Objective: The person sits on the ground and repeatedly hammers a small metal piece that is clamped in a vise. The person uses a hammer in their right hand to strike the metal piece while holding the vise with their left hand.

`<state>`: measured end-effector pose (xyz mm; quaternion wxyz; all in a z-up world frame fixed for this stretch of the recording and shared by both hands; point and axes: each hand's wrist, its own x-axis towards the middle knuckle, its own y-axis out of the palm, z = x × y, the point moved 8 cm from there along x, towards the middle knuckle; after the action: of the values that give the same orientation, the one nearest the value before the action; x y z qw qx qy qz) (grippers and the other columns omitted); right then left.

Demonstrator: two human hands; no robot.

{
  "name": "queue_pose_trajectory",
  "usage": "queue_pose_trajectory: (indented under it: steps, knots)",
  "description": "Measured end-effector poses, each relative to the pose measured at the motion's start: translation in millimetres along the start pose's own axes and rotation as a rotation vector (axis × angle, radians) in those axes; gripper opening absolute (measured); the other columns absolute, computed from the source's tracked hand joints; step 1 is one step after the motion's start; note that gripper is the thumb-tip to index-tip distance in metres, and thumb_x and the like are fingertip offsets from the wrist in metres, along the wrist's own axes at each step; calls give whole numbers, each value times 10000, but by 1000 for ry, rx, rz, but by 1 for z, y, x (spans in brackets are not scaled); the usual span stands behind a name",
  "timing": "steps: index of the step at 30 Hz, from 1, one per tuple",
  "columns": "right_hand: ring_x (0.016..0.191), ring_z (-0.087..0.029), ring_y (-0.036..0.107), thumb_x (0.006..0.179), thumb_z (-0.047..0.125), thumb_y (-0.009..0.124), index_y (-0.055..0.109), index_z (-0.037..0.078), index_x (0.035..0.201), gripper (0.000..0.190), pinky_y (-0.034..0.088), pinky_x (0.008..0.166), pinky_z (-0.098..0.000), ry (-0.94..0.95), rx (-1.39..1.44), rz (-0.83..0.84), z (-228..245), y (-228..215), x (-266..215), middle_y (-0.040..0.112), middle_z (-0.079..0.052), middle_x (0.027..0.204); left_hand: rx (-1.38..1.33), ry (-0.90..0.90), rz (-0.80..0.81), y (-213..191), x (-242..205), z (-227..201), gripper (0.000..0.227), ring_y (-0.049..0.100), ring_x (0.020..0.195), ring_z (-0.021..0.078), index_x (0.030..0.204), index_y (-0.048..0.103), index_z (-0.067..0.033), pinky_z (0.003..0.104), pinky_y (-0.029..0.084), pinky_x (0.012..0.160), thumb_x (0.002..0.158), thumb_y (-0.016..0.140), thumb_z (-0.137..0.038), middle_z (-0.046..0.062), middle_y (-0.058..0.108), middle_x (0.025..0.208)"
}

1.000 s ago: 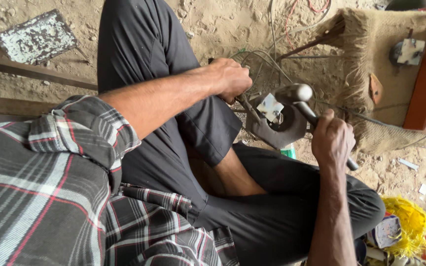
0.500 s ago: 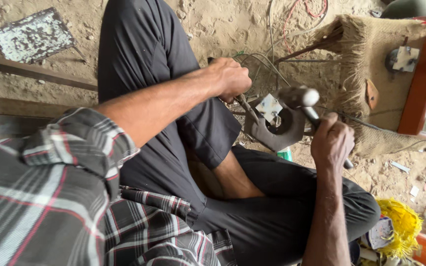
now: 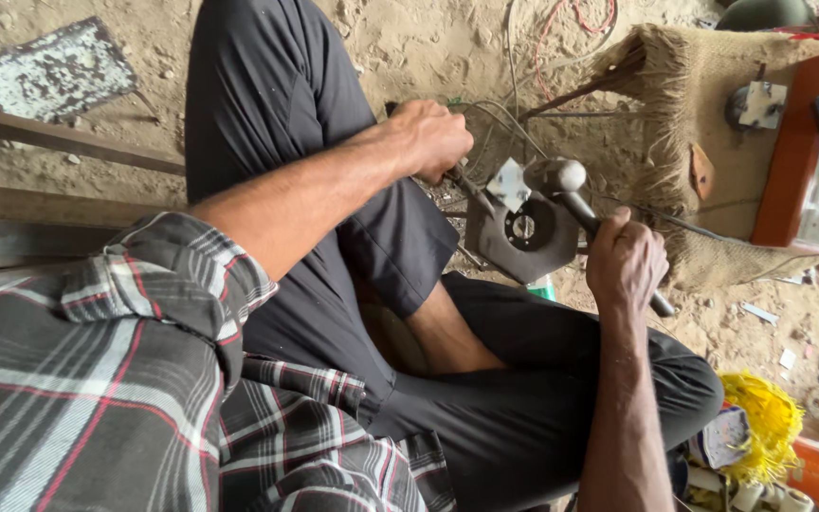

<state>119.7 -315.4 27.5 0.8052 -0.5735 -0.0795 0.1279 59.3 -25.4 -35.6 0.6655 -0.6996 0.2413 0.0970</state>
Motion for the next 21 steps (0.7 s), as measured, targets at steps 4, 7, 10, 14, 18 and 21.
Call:
queue_pose_trajectory:
  steps: [4, 7, 10, 14, 18, 21]
  knots:
    - [555, -145, 393, 1130, 275, 379, 571, 150, 610, 569, 343, 505, -362, -401, -44, -348, 32, -26, -13, 504, -55, 533, -74, -35, 26, 2, 2, 6, 153, 709, 727, 215, 878, 761, -36, 396, 613, 629, 808, 825, -157, 111, 745, 853]
    - [458, -162, 397, 1147, 343, 334, 514, 134, 685, 538, 360, 403, -400, 12, -78, -3, -2, 5, -3, 514, -78, 599, -48, -35, -8, -4, -1, 3, 90, 679, 724, 221, 867, 753, -52, 410, 595, 638, 823, 787, -122, 98, 723, 858]
    - [557, -235, 416, 1138, 368, 321, 514, 108, 683, 558, 400, 522, -482, 162, -137, 124, -23, 15, -1, 498, -80, 633, -65, -42, -15, -7, -6, 1, 55, 686, 736, 207, 821, 771, -49, 407, 596, 657, 820, 800, -96, 97, 724, 856]
    - [654, -243, 460, 1128, 361, 377, 525, 142, 666, 533, 392, 643, -474, 40, -198, -39, -27, 1, 0, 467, -78, 614, -61, -38, 9, -4, -7, 1, 176, 699, 754, 206, 830, 764, -45, 413, 614, 682, 842, 829, -208, 97, 737, 848]
    - [656, -235, 444, 1161, 353, 399, 526, 151, 698, 520, 397, 635, -451, -91, -154, -165, -14, -8, -3, 474, -69, 630, -67, -16, -4, -5, -4, -3, 215, 705, 786, 236, 871, 762, -68, 428, 610, 700, 823, 842, -262, 105, 743, 885]
    - [585, -235, 430, 1143, 382, 355, 507, 131, 689, 541, 403, 569, -491, 122, -103, 65, -16, 13, -4, 477, -55, 607, -82, -20, -56, -12, -12, 0, 162, 713, 871, 265, 897, 775, -86, 444, 596, 718, 796, 830, -200, 108, 749, 944]
